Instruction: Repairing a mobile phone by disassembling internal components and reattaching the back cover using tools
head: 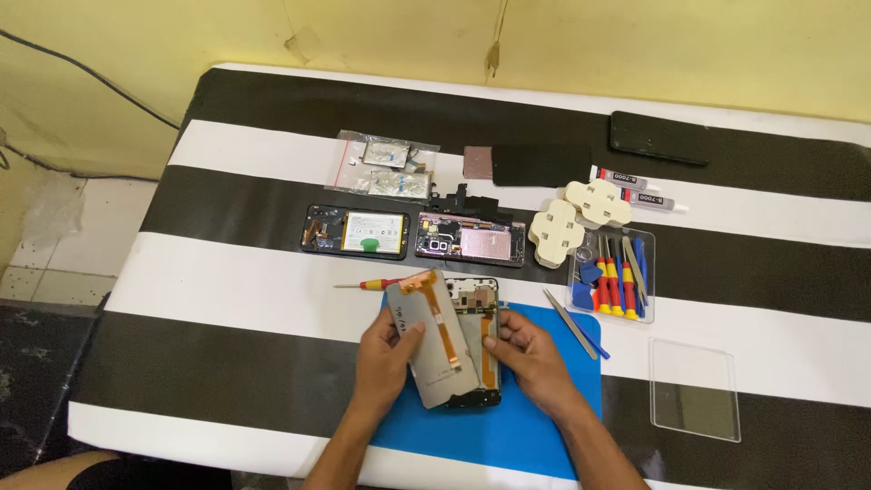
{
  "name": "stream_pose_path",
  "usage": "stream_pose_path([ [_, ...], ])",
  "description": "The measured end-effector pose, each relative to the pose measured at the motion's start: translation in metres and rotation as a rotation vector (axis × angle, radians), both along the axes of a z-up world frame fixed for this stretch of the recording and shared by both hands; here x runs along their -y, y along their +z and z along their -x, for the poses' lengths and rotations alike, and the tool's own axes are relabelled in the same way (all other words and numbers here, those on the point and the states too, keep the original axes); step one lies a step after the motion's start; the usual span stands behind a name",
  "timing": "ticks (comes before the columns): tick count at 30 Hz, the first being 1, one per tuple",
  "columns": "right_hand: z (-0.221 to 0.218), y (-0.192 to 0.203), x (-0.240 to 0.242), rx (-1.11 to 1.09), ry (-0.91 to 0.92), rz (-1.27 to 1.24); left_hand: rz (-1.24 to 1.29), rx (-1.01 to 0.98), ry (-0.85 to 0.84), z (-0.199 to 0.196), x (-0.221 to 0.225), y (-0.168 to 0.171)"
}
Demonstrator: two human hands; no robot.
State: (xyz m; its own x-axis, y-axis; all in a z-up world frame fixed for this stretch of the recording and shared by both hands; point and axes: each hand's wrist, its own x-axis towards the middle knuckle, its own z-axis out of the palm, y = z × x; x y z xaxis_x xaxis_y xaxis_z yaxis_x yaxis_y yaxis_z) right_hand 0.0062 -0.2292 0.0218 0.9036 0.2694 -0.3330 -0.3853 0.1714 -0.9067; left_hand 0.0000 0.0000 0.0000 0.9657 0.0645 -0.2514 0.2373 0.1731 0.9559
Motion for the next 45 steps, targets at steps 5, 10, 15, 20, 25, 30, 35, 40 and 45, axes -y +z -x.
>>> stream_pose_path([
  [5,0.001,0.002,0.007,0.037,-0.022,0.121,-0.206,0.011,0.174,-0.026,-0.042,0.032],
  [10,-0.001,0.005,0.005,0.027,-0.072,0.080,-0.134,0.022,0.348,-0.073,-0.076,0.074],
  [15,-0.004,0.006,0.006,0.024,-0.105,0.102,0.033,0.032,0.436,-0.104,-0.081,0.058],
  [20,-0.006,0.013,0.006,0.002,-0.094,0.121,-0.141,0.053,0.418,-0.110,-0.076,0.038],
  [25,-0.006,0.012,0.008,-0.015,-0.120,0.090,-0.752,0.127,0.326,-0.106,-0.087,0.023],
  [30,-0.008,0.012,0.010,-0.060,-0.123,0.119,-0.980,0.110,0.165,-0.105,-0.096,0.018],
  [35,-0.009,0.016,0.006,-0.053,-0.141,0.104,-1.097,0.314,0.146,-0.106,-0.114,0.022],
  [40,-0.028,0.065,-0.012,-0.059,-0.087,0.409,-1.060,0.198,-0.144,-0.117,-0.128,0.029],
  [45,-0.078,0.091,-0.037,0.483,0.080,0.815,-0.983,0.135,0.006,-0.112,-0.121,0.040],
])
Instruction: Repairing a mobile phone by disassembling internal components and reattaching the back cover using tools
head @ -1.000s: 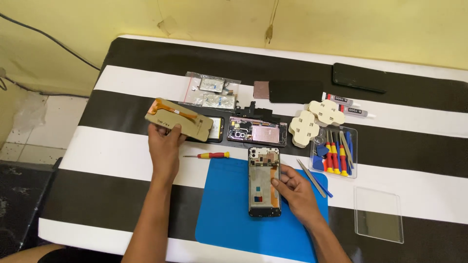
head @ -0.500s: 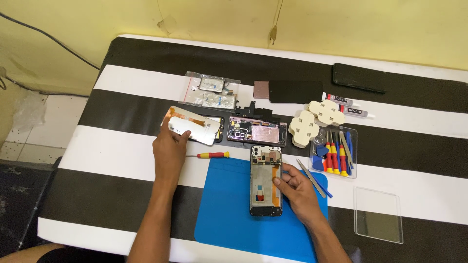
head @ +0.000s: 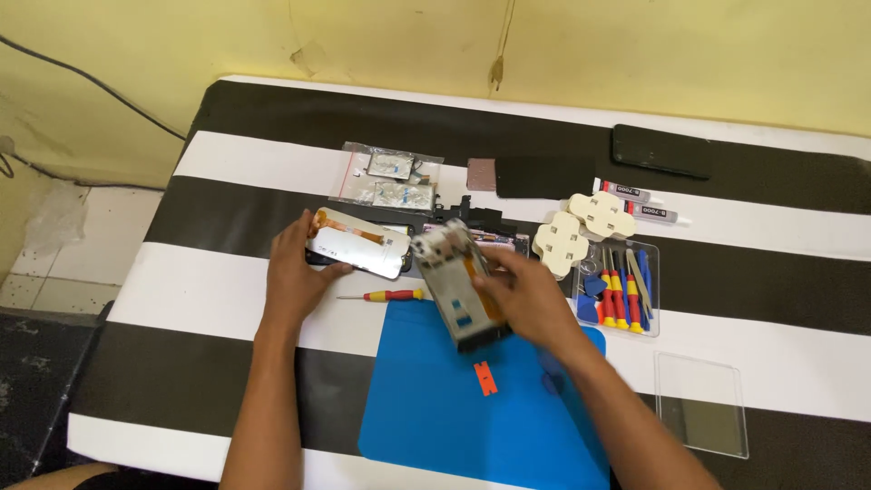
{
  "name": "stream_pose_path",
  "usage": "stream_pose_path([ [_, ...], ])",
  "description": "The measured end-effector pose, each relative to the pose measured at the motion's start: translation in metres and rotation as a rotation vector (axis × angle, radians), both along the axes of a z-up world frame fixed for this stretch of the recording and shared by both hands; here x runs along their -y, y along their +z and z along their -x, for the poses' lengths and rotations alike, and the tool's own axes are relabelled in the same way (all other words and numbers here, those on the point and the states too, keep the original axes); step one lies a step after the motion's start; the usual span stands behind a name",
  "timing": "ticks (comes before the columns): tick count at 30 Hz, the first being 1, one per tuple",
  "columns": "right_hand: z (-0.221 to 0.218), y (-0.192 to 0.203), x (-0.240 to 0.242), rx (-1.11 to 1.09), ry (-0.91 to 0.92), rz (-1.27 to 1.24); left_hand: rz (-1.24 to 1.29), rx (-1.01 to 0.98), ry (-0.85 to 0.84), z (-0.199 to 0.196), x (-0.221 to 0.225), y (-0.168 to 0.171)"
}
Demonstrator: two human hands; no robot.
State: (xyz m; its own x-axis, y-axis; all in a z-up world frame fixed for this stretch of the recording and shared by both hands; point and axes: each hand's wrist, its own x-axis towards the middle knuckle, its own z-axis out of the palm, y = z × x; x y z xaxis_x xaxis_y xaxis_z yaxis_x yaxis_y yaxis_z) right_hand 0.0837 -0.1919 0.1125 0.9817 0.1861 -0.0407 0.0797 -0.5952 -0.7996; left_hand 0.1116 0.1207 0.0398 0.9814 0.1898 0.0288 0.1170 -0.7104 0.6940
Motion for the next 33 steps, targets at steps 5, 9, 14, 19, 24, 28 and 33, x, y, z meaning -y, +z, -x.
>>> stream_pose_path([
  [5,-0.083,-0.038,-0.033,0.116,0.107,0.035,0.011,0.042,0.012,-0.002,-0.005,-0.013],
  [9,-0.133,-0.076,-0.076,0.114,0.188,0.065,0.032,0.066,0.006,-0.006,-0.014,-0.025],
  [14,-0.149,-0.087,-0.119,0.101,0.285,0.119,0.066,0.118,-0.017,-0.011,-0.022,-0.038],
  [19,-0.152,-0.088,-0.145,0.108,0.399,0.169,0.035,0.125,-0.014,-0.013,-0.022,-0.039],
  [24,-0.140,-0.087,-0.145,0.145,0.505,0.308,0.074,0.131,-0.028,-0.012,-0.019,-0.030],
  [28,-0.115,-0.054,-0.125,0.126,0.572,0.461,0.057,0.156,-0.055,-0.016,-0.026,-0.044],
  [33,-0.099,-0.047,-0.122,0.154,0.643,0.487,-0.013,0.270,-0.069,-0.022,-0.032,-0.068],
])
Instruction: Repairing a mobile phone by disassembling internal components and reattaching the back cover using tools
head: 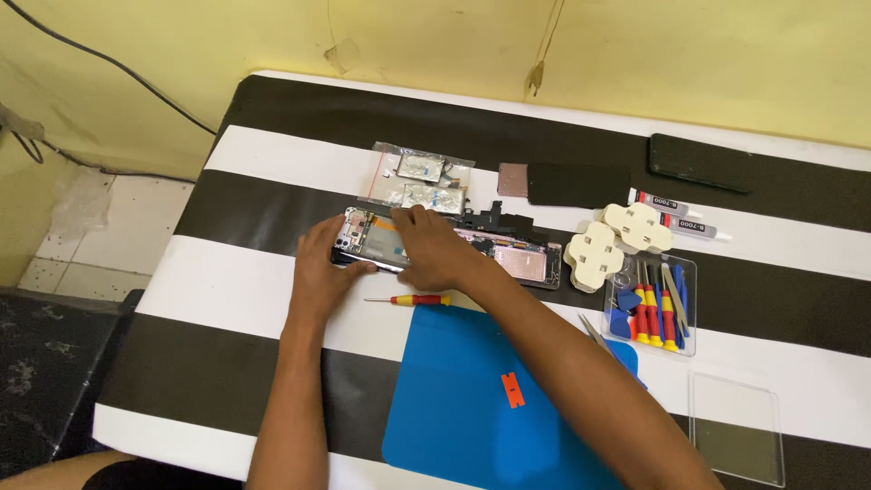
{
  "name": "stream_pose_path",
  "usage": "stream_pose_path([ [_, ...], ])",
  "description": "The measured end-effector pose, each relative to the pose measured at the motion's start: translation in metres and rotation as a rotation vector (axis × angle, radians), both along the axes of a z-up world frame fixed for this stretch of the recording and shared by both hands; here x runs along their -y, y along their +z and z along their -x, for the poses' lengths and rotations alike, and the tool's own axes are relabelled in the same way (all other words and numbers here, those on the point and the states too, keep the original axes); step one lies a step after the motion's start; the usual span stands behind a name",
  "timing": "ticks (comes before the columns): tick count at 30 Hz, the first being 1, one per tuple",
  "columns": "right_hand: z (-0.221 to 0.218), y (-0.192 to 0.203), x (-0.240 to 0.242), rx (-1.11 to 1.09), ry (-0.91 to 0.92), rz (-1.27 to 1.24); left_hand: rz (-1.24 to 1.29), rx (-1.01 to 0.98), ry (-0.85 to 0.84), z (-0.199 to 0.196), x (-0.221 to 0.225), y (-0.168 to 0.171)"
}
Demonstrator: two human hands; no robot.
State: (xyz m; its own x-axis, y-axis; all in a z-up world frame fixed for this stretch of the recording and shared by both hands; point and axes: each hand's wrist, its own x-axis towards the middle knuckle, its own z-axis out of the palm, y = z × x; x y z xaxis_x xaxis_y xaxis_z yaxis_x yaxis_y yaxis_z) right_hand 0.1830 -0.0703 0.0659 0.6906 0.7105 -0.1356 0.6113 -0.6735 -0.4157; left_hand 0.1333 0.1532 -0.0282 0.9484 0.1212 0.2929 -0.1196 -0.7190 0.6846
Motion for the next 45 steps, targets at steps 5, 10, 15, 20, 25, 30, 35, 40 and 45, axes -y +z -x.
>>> stream_pose_path([
  [5,-0.010,-0.015,-0.002,-0.012,0.011,0.013,-0.016,0.013,0.010,-0.001,-0.005,-0.012],
  [10,-0.011,-0.008,-0.001,0.023,0.039,0.004,0.028,0.013,-0.001,0.005,0.001,0.004],
  [15,-0.009,-0.002,0.004,-0.031,0.043,-0.065,0.076,0.009,-0.023,-0.002,-0.006,-0.002],
  [20,-0.012,-0.004,0.011,-0.025,0.066,-0.077,0.030,0.024,-0.012,-0.004,-0.004,-0.009],
  [25,-0.011,-0.006,0.012,0.025,0.097,-0.064,0.030,0.037,-0.025,-0.007,-0.007,-0.012],
  [30,-0.012,-0.010,0.012,0.025,0.078,-0.060,0.046,-0.002,-0.010,-0.005,-0.006,-0.007],
  [35,0.002,0.023,0.054,0.018,-0.037,-0.234,0.038,-0.033,-0.030,-0.005,-0.005,0.003],
  [40,0.063,0.028,0.130,0.085,-0.283,-0.274,0.041,-0.036,-0.049,0.000,-0.005,0.005],
  [45,0.124,-0.019,0.186,0.175,-0.284,-0.226,-0.075,0.256,-0.037,0.007,0.003,0.018],
])
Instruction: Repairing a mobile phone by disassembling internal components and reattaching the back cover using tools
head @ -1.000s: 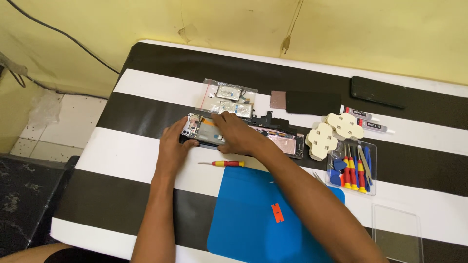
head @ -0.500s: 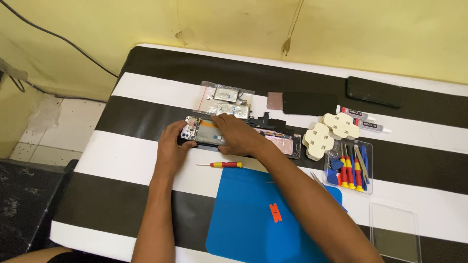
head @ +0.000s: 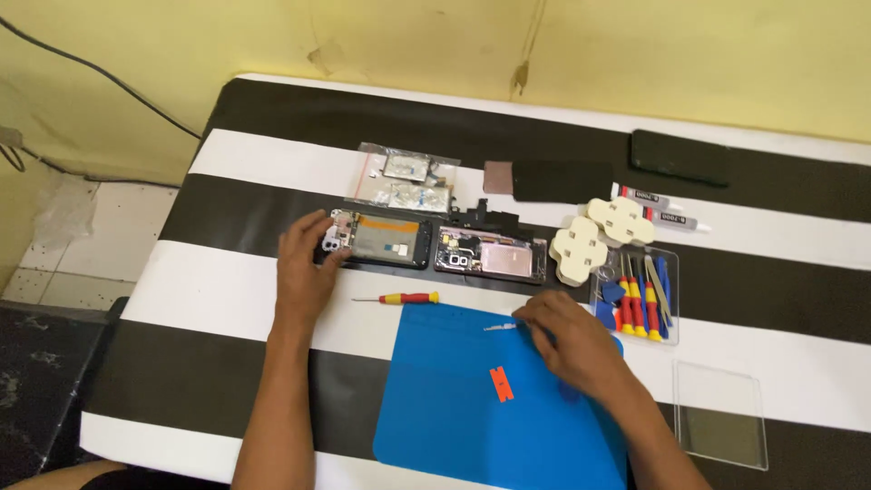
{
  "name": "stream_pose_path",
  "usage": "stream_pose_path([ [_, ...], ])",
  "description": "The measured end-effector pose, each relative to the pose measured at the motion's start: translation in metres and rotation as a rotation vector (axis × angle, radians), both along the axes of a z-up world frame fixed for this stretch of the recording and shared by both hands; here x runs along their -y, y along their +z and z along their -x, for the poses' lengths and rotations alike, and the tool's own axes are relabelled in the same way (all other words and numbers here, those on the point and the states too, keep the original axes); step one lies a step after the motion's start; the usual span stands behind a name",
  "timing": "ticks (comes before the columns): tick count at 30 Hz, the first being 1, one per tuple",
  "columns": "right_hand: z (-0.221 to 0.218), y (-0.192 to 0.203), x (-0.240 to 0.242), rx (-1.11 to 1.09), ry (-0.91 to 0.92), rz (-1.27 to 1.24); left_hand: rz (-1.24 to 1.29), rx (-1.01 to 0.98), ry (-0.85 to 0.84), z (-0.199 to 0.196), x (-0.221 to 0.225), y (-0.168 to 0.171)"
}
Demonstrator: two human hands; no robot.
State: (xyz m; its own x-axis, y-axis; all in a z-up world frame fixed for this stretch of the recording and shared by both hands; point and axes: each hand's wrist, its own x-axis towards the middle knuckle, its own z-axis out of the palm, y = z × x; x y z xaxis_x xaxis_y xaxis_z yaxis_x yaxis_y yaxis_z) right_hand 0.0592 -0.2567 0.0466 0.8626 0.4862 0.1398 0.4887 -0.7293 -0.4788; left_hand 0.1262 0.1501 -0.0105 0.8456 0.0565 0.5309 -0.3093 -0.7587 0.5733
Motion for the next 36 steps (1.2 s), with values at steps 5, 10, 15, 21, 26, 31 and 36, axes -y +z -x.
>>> stream_pose_path([
  [5,0.015,-0.018,0.006,0.052,-0.052,0.102,-0.089,0.047,-0.061,0.024,0.040,0.036],
  [10,0.011,-0.018,-0.001,0.017,-0.056,0.166,-0.175,0.002,-0.276,0.041,0.084,0.044],
  [15,0.010,-0.027,-0.003,0.021,-0.068,0.180,-0.213,-0.147,-0.328,0.061,0.110,0.049],
  [21,0.009,-0.051,0.002,0.079,-0.060,0.277,-0.123,-0.070,-0.191,0.056,0.085,0.024],
  [26,-0.022,-0.001,-0.014,0.123,-0.023,0.214,0.034,0.009,-0.013,0.052,0.064,0.032],
  [31,-0.097,0.025,-0.075,-0.037,0.008,0.254,0.121,0.009,0.086,0.045,0.058,0.023],
  [36,-0.169,-0.018,-0.158,0.137,0.358,0.114,0.127,-0.023,0.104,0.042,0.056,0.015],
])
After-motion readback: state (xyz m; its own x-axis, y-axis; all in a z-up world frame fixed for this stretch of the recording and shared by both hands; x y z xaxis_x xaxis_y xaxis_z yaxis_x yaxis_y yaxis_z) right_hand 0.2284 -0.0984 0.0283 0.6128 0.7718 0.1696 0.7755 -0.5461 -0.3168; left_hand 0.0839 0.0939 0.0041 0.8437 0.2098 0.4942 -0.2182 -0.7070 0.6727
